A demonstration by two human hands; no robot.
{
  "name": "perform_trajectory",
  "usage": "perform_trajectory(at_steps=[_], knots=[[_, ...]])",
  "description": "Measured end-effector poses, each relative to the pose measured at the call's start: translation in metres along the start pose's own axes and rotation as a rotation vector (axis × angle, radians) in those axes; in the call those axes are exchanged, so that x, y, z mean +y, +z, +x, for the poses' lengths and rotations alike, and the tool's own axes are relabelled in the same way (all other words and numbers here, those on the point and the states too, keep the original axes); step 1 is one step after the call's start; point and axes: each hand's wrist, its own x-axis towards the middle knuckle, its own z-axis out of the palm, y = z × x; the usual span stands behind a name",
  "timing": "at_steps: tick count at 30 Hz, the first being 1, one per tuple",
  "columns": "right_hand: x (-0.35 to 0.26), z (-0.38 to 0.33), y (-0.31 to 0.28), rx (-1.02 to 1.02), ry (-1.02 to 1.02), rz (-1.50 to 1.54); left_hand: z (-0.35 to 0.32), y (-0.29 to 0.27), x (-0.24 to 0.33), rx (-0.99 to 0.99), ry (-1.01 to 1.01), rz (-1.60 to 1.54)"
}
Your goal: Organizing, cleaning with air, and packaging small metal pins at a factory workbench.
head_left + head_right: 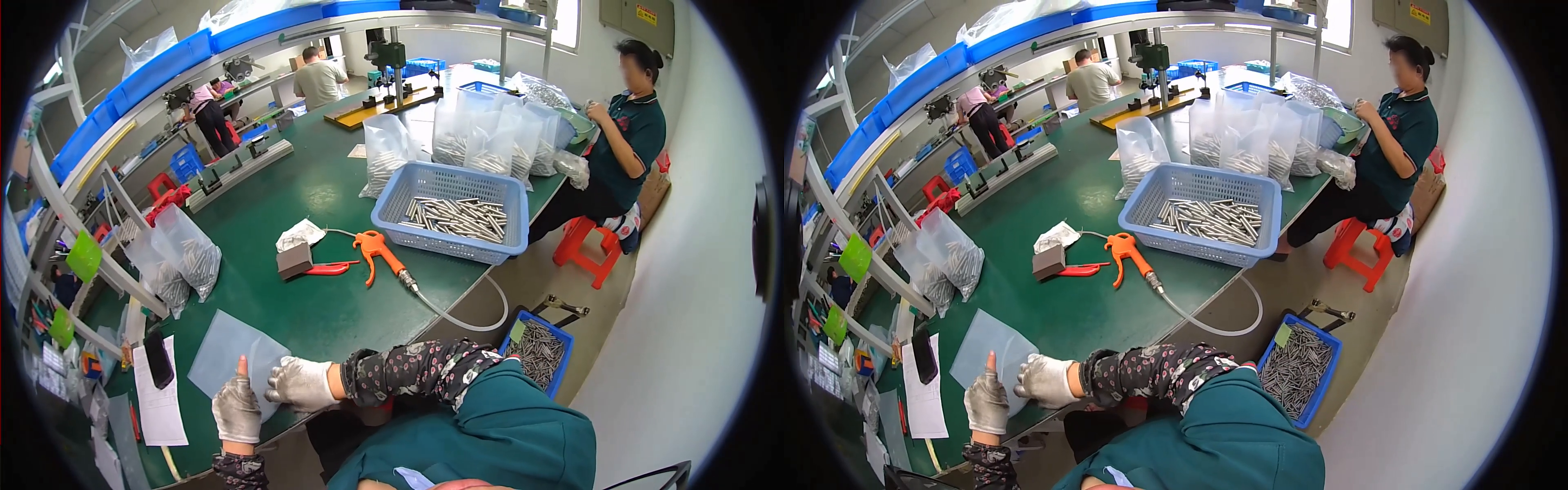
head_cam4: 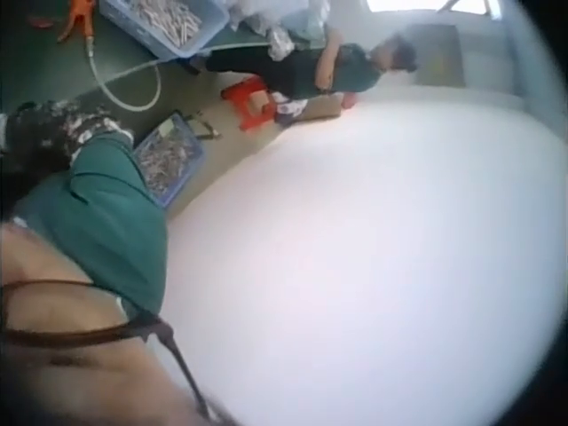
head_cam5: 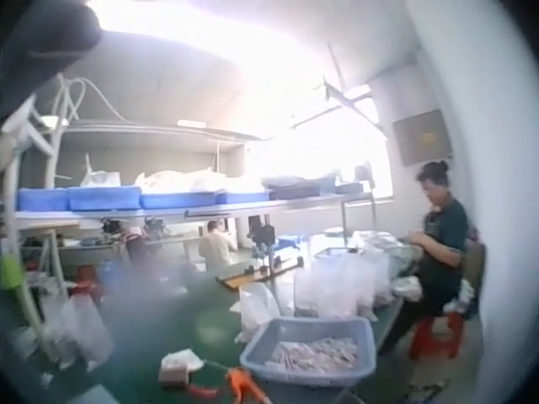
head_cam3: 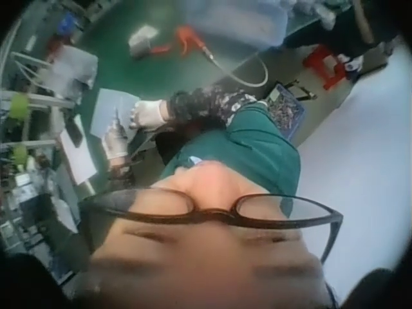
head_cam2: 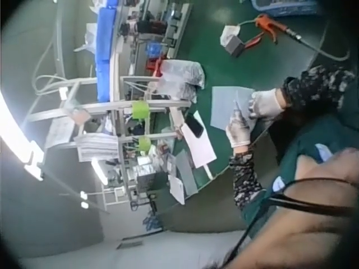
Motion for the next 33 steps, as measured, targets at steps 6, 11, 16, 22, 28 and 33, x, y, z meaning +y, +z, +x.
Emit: perform_trajectory(at_steps=[6,11,16,22,28,33], knots=[[0.009,-0.001,0.027,0.01,0.023,-0.341,0.01,-0.021,0.001,-0.142,0.238,0.093],[0.007,0.001,0.025,0.032,0.069,-0.294,0.006,-0.015,0.001,-0.178,0.181,0.049],[0.006,0.005,0.007,0.146,0.209,-0.269,0.019,-0.036,0.019,-0.223,0.108,-0.162],[0.005,0.01,-0.001,0.232,0.192,-0.188,0.008,-0.018,0.008,-0.044,0.045,-0.086],[-0.002,-0.011,-0.024,0.304,-0.025,-0.175,0.024,-0.03,0.013,0.113,0.042,-0.164],[-0.008,0.0,-0.022,0.066,0.152,0.006,0.013,-0.044,0.015,0.124,-0.028,-0.15]])
